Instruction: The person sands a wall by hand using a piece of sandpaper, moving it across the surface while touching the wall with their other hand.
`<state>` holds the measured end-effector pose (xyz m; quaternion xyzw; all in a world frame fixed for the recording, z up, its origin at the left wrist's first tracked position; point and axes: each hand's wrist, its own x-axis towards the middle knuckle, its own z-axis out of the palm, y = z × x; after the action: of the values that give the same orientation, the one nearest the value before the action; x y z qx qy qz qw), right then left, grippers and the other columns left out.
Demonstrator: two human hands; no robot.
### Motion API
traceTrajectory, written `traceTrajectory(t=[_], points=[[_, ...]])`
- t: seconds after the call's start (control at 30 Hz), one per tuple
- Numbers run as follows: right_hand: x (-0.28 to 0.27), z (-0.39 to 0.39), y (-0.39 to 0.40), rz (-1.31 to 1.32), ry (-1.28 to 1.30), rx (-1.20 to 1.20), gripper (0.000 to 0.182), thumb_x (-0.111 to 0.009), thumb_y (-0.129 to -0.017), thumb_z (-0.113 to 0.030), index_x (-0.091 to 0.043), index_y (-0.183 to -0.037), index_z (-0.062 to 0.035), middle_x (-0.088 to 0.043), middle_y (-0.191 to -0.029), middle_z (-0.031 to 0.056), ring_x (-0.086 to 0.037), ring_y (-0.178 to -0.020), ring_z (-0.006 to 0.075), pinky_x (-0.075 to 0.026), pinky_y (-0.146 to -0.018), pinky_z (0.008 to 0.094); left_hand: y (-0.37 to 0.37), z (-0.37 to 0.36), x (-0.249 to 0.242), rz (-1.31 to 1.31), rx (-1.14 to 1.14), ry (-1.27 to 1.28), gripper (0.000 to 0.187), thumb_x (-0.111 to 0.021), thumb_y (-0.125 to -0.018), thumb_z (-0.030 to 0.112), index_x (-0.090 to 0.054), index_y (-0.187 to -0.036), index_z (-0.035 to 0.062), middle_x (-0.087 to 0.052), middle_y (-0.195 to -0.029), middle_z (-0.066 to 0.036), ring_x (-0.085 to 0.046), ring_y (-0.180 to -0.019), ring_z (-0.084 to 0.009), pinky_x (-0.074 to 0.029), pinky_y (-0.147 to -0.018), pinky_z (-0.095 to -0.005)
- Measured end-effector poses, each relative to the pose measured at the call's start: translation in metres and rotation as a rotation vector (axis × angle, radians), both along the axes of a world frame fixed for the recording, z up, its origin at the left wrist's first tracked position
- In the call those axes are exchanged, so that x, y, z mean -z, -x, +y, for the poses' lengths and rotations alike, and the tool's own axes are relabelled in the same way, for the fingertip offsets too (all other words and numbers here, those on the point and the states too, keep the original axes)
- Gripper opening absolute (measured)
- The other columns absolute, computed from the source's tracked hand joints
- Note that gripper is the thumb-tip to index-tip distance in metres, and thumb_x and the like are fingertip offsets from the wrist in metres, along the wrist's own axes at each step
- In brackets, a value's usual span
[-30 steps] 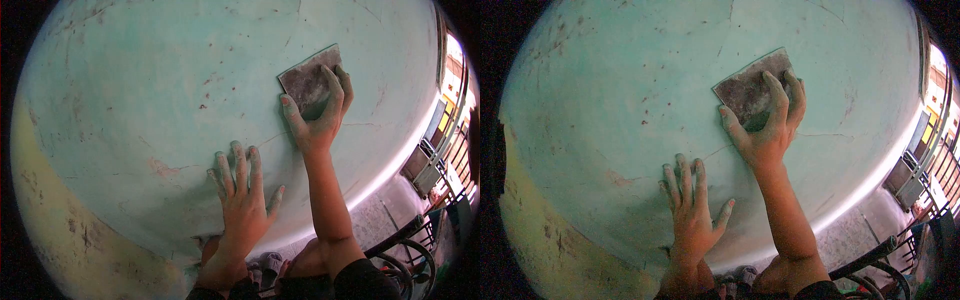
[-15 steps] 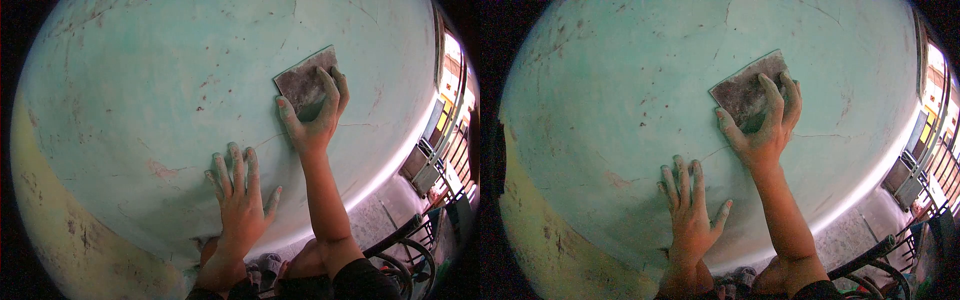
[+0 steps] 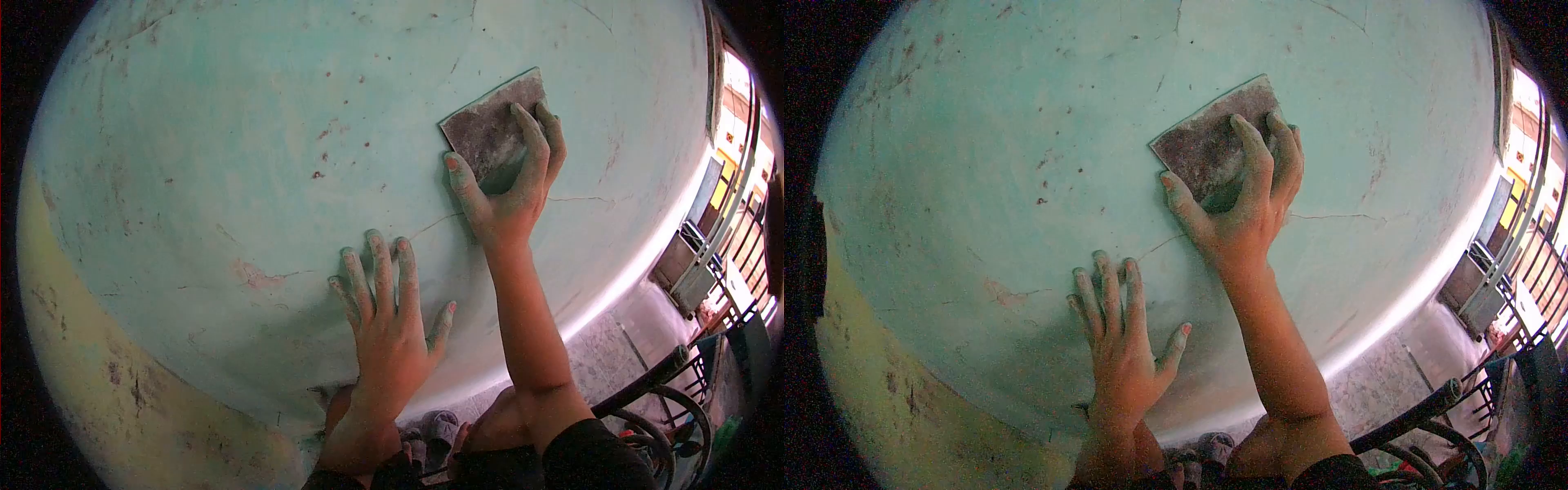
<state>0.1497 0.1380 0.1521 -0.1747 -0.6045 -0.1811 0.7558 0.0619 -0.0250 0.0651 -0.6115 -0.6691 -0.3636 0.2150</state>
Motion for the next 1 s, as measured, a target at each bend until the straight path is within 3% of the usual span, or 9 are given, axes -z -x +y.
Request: traceTrajectory(t=[0.07,1.0], points=[[-0.0004,-0.0045,-0.001,-0.037,0.011,0.062,0.081,-0.086,-0.068,-0.037,-0.05,-0.134,-0.0086,-0.041,-0.139,0.0218,-0.036,-0.135,0.037,-0.036,-0.109,0.047,-0.0005,0.0001,-0.0004,-0.009,0.001,0.008,0.09,-0.062,-0.087,0.046,-0.019,-0.154,0.0039,-0.011,-0.159,-0.027,-0.006,-0.144,-0.0545,-0.006,-0.112,-0.0688],[-0.0012,-0.0075,-0.0016,-0.045,0.01,0.065,0.083,-0.086,-0.069,-0.042,-0.049,-0.134,-0.0055,-0.043,-0.139,0.022,-0.035,-0.136,0.0375,-0.035,-0.109,0.0486,-0.0006,-0.0016,-0.001,-0.034,0.036,-0.051,0.086,-0.065,-0.086,0.039,-0.024,-0.153,0.002,-0.018,-0.157,-0.027,-0.013,-0.142,-0.0552,-0.009,-0.109,-0.0727]])
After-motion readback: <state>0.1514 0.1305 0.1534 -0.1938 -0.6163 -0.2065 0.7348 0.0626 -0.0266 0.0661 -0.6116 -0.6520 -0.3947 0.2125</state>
